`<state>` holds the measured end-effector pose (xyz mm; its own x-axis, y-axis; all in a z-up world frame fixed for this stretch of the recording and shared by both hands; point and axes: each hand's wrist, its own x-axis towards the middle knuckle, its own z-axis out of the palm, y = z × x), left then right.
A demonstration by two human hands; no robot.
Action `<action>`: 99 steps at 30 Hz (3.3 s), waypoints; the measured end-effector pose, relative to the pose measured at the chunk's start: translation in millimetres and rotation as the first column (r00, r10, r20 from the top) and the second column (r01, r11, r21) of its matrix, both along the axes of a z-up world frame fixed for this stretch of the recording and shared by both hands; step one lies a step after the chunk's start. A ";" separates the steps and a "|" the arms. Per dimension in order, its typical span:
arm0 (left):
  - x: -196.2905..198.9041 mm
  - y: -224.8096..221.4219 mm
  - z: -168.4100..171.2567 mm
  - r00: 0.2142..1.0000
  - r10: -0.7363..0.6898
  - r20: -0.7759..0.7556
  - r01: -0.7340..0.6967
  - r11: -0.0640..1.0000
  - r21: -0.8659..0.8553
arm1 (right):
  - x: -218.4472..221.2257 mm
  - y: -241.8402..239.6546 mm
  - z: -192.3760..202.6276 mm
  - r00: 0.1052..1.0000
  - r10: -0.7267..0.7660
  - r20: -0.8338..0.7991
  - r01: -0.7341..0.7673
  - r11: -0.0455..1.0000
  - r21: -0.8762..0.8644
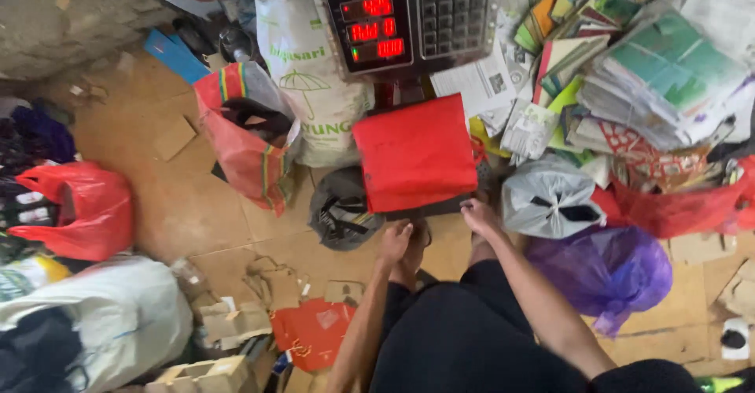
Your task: Weighing various items on a digital scale and recording the values in a notebook.
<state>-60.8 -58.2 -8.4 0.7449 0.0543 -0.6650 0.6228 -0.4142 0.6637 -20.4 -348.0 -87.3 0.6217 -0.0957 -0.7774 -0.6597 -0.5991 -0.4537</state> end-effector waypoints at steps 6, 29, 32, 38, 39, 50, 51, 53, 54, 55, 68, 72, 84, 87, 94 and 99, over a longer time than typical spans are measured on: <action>3.3 7.8 26.0 0.958 0.265 -0.114 -0.288 0.889 -0.356 | 12.1 45.1 119.9 0.993 -0.091 0.082 0.076 0.983 0.167; 57.0 -179.3 292.9 0.969 -0.004 -0.246 -0.237 0.247 -0.940 | -42.8 4.2 473.2 0.661 -0.496 0.564 0.070 0.789 0.611; 23.6 -210.6 247.4 0.996 0.078 -0.046 -0.061 0.191 -0.980 | -59.3 -29.4 501.6 0.571 -0.259 0.779 -0.045 0.938 0.345; 7.3 -305.7 477.5 0.937 0.007 -0.348 -0.348 0.067 -0.935 | -74.3 -134.7 476.0 0.493 -0.146 0.857 0.049 0.989 0.140; 2.1 -317.3 494.2 0.982 -0.015 -0.186 -0.180 0.194 -0.964 | -78.5 -148.4 467.7 0.499 -0.254 0.828 0.131 0.967 0.218; -9.7 -370.7 456.6 0.250 -0.517 0.819 0.780 0.609 0.146 | -142.6 -146.0 457.9 0.461 -0.822 -0.333 0.270 -0.228 0.936; -2.7 -375.8 449.4 0.294 -0.486 0.823 0.778 0.621 0.089 | -133.8 -158.8 482.0 0.456 -0.812 -0.364 0.277 -0.260 0.925; 6.0 -381.9 413.1 0.515 -0.395 0.761 0.695 0.712 -0.100 | -118.7 -178.4 529.3 0.483 -0.830 -0.280 0.254 -0.174 0.951; 7.0 -379.5 395.6 0.710 -0.290 0.642 0.563 0.781 -0.271 | -114.2 -183.2 553.5 0.504 -0.839 -0.204 0.237 -0.093 0.967; 9.5 -377.9 383.7 0.715 -0.294 0.634 0.564 0.779 -0.274 | -113.5 -184.5 554.7 0.498 -0.841 -0.212 0.246 -0.097 0.964; -3.1 -347.1 495.2 0.923 -0.307 -0.232 -0.173 0.207 -0.963 | -138.9 -164.6 459.4 0.735 -0.593 0.329 0.206 0.657 0.725; -2.8 -330.9 522.1 0.964 -0.258 -0.060 -0.002 0.219 -0.976 | -120.9 -150.7 514.4 0.701 -0.709 0.073 0.195 0.289 0.937; 6.7 -220.1 352.0 0.968 -0.218 0.121 0.238 0.661 -0.711 | -63.8 -62.0 590.9 0.511 -0.857 -0.073 0.025 -0.071 0.997; 32.7 -199.3 382.0 0.951 -0.253 0.180 0.308 0.700 -0.644 | -49.9 -43.8 594.2 0.619 -0.784 0.029 -0.006 0.033 0.999; 91.2 -152.0 393.9 0.999 0.033 -0.030 -0.042 0.505 -0.862 | -13.2 13.9 607.1 0.551 -0.802 0.229 -0.095 0.213 0.972; 102.1 -141.3 457.1 0.870 0.168 -0.463 -0.493 0.322 -0.809 | 11.1 47.2 560.1 0.602 -0.021 0.798 -0.137 0.982 0.128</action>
<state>41.3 -199.5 448.7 0.6125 -0.4774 -0.6300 0.7549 0.5897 0.2870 -9.3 -300.8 472.8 0.9989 0.0382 0.0261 0.0415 -0.4904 -0.8705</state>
